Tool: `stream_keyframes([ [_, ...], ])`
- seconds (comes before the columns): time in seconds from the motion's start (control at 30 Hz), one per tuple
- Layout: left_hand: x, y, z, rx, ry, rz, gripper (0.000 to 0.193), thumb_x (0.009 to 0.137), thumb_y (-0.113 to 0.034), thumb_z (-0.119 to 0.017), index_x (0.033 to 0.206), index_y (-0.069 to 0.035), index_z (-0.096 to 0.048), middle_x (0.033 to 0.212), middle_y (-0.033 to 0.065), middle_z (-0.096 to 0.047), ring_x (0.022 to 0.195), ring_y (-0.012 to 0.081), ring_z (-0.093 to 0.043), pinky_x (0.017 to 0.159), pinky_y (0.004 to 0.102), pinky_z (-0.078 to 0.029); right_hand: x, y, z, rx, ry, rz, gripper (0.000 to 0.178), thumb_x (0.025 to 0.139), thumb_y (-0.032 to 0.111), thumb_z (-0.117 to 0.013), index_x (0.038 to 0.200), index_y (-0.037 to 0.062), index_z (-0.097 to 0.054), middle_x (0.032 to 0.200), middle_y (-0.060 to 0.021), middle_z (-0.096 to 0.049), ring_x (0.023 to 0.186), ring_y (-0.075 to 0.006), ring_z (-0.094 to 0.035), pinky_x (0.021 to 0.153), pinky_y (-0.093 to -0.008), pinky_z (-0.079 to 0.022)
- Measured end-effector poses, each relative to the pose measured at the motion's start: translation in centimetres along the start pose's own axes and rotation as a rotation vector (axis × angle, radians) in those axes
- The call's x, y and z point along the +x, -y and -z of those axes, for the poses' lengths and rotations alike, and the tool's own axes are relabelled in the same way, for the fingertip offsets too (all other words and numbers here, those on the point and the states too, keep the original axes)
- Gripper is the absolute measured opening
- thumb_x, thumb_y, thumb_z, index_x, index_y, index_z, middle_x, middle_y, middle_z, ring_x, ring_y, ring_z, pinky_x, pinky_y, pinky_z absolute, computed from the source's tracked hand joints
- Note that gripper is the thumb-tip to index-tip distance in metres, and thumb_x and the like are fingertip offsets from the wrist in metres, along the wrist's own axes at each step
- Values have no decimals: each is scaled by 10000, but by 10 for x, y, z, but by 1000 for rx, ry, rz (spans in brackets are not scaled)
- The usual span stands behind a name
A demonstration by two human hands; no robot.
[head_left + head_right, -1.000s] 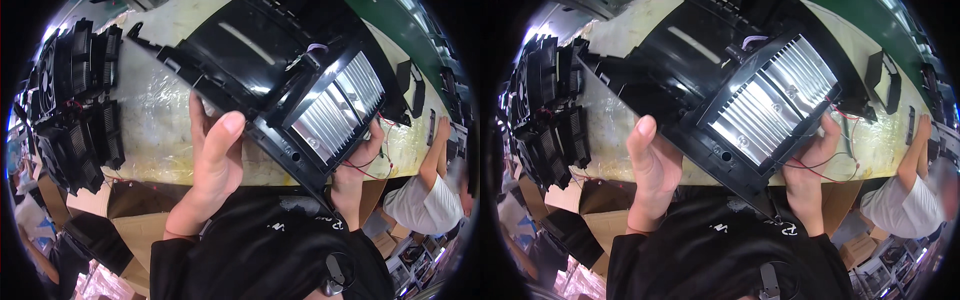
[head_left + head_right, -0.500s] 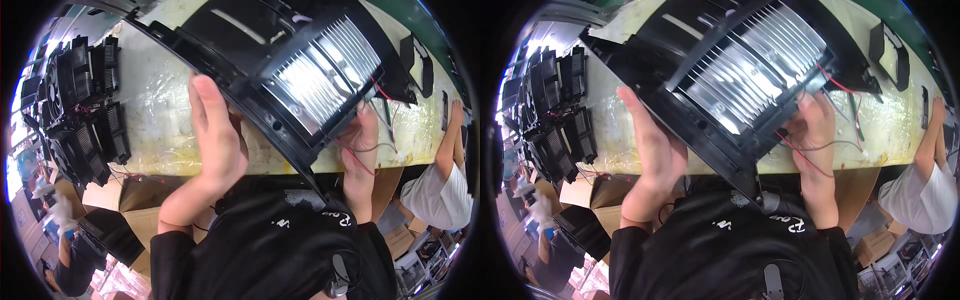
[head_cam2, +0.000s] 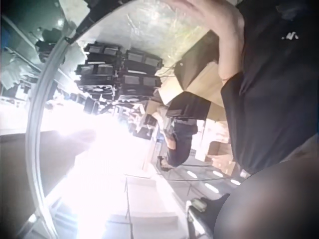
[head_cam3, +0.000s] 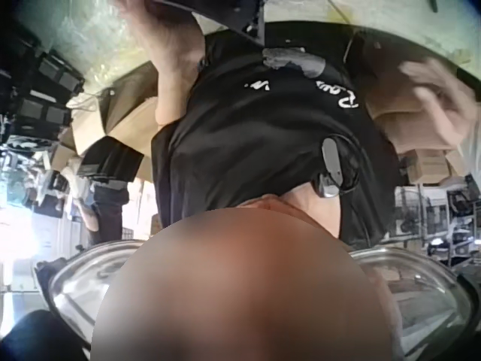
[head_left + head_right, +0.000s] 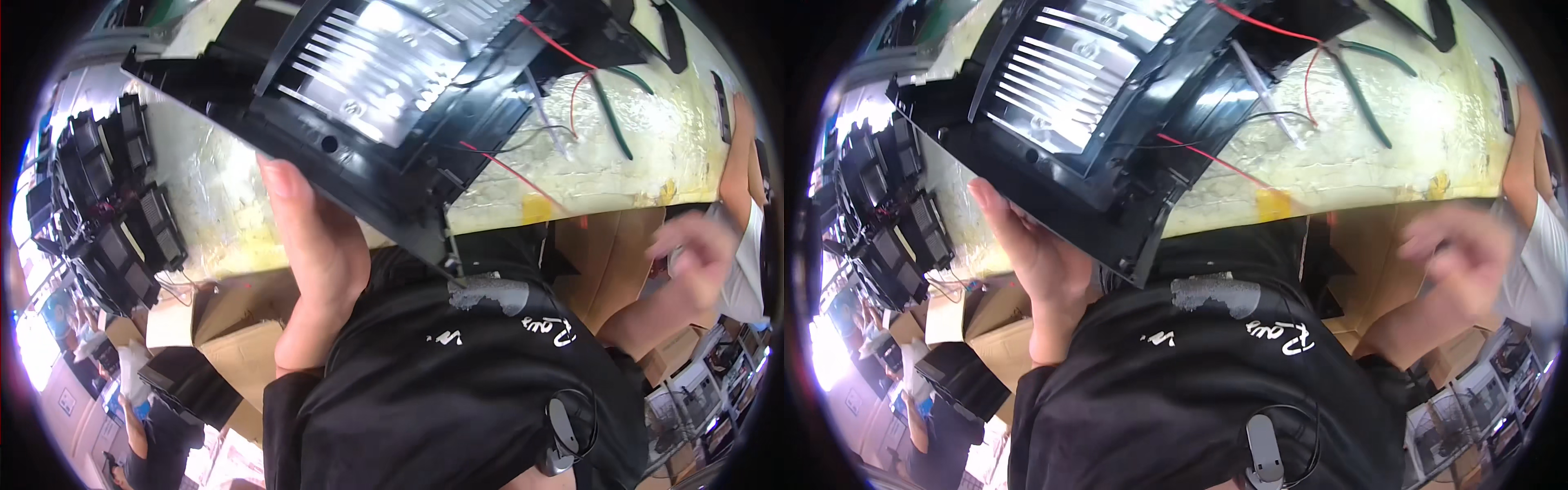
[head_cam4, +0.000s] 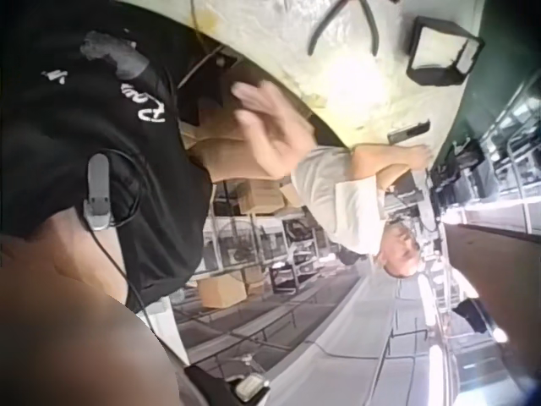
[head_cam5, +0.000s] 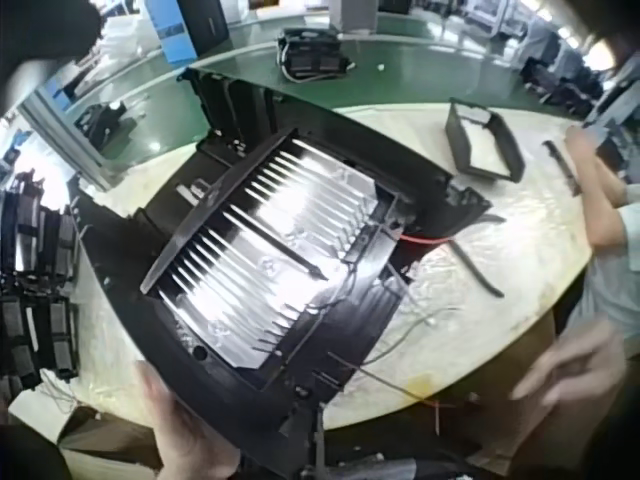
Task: Assembling electronic cooling fans into plastic housings, routing wiring through slots, and trimming excess with pliers.
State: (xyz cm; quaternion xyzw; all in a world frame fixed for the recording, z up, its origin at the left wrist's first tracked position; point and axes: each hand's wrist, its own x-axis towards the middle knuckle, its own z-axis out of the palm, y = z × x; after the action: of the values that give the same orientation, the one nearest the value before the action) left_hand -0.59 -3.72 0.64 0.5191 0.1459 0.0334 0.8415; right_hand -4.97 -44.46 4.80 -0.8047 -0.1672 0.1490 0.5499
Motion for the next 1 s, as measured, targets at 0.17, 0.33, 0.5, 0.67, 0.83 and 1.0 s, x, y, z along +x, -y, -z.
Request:
stream_keyframes([
  [0.17,-5,7,-10,-134,-56,95,629,995,-554,-407,1428,-98,-384,1364,30,-493,1245,174,-466,1053,325,-347,143,5,17,-72,-597,118,407,980,282,-551,1247,-23,-578,1184,-239,-626,989,-409,-634,941,-526,-493],
  [0.33,1,8,-37,-97,-84,34,648,1004,-576,-336,1419,-82,-393,1353,57,-500,1223,194,-485,1041,339,-373,262,12,-15,329,222,-82,641,1003,498,-438,1428,19,-424,1374,-140,-535,1205,-197,-540,1029,-291,-416],
  [0.5,1,9,-39,-50,-48,-66,699,985,-574,-380,1464,-66,-347,1422,88,-445,1275,255,-458,1116,399,-318,239,42,-43,572,170,-230,584,934,459,-586,1315,18,-552,1238,-95,-628,1104,-188,-608,1003,-306,-436],
  [0.67,22,-30,-75,-636,578,-99,635,977,-450,-381,1454,-34,-336,1377,145,-483,1253,315,-491,1080,461,-377,235,77,-16,590,-75,29,668,905,478,-616,1368,9,-511,1408,-114,-502,1300,-171,-454,1120,-311,-284],
  [0.83,177,-74,-224,117,63,-329,372,900,-388,-600,1133,-98,-578,1007,28,-588,889,170,-588,858,357,-480,302,27,174,834,109,307,434,880,339,-631,1142,-7,-644,1092,-134,-687,1022,-221,-667,932,-362,-520],
  [1.0,240,-21,-354,206,85,-714,624,920,-494,-540,1236,44,-527,1217,193,-595,1101,260,-556,980,360,-412,347,-35,302,794,-398,137,229,839,230,-654,942,25,-672,847,-97,-710,789,-226,-699,780,-344,-574],
])
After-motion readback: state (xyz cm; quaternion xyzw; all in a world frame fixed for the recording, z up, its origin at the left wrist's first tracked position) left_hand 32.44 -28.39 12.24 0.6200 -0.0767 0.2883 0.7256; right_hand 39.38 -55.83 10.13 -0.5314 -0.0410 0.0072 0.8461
